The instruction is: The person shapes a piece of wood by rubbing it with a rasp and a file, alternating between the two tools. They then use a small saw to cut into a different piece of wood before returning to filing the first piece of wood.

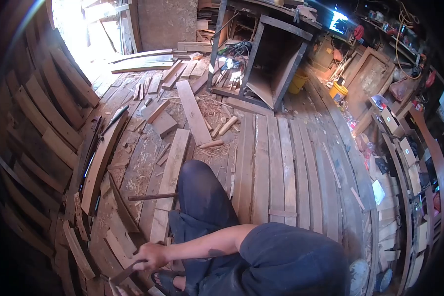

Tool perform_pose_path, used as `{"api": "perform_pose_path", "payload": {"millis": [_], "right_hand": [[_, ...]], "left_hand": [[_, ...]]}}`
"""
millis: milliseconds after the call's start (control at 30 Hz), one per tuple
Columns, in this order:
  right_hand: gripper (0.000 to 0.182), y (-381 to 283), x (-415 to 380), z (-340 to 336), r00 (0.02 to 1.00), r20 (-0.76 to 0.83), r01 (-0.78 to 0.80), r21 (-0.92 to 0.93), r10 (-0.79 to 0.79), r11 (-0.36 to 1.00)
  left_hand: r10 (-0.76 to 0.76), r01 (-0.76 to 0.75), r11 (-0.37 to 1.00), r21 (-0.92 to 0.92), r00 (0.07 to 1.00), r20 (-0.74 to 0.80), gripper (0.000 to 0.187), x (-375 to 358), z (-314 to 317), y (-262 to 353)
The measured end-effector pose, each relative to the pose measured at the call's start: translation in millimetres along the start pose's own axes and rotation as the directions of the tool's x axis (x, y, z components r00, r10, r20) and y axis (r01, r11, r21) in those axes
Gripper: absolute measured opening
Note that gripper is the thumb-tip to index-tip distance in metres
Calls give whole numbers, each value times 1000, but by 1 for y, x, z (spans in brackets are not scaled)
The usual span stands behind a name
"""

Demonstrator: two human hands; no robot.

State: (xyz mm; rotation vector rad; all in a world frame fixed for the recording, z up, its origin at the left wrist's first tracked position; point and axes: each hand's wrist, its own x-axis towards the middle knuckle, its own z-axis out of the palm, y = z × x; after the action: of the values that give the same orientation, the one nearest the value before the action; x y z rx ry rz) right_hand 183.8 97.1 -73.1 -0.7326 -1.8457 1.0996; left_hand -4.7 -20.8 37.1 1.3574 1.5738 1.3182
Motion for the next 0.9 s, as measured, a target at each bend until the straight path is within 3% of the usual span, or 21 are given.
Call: {"api": "perform_pose_path", "payload": {"millis": [33,100,133,167,233,333,367,467,500,567,600,633,667,767,900], "right_hand": [[44,9,-8,-8,997,16,-70,-107,72,992],[42,12,-4,-13,995,25,-92,-92,94,992],[42,5,-3,-14,993,25,-112,-81,114,990],[45,-5,7,-6,997,-70,-37,3,37,999],[46,-31,26,0,998,-64,-6,37,8,999],[47,-37,32,5,999,-23,34,11,-34,999],[47,-26,25,9,1000,-13,27,7,-27,1000],[42,-9,2,15,998,-61,30,73,-26,997],[38,1,-5,22,998,-56,16,58,-13,998],[38,-7,0,18,1000,-12,22,16,-21,1000],[41,-19,5,17,1000,-1,16,54,-16,998],[44,-28,11,16,1000,9,13,91,-14,996],[48,-35,16,13,1000,22,12,129,-15,992],[49,-32,-1,2,997,57,43,48,-45,998],[35,-31,-1,11,994,-8,112,47,-112,993]], "left_hand": [[153,-153,985,81,988,6,48,1,-1,1],[-170,161,984,-76,978,-124,50,6,9,22],[-337,312,936,-164,928,-161,51,4,17,36],[-335,297,928,-223,930,-154,51,2,24,39],[-314,254,906,-337,940,-135,52,3,39,41],[-322,291,937,-195,934,-151,54,4,36,16],[-332,300,921,-247,938,-100,55,2,30,12],[-248,166,934,-317,939,-239,49,-4,28,22],[-309,249,927,-279,931,-196,45,-3,23,22],[108,-101,992,73,989,-103,46,-6,21,-12],[300,-292,928,233,954,2,47,-7,19,-36],[362,-340,890,304,932,-19,50,-5,16,-65],[312,-291,920,263,949,-43,50,-5,17,-60],[-20,16,999,-41,994,-108,49,-4,33,8],[-119,102,984,-148,987,-109,49,-6,32,29]]}}
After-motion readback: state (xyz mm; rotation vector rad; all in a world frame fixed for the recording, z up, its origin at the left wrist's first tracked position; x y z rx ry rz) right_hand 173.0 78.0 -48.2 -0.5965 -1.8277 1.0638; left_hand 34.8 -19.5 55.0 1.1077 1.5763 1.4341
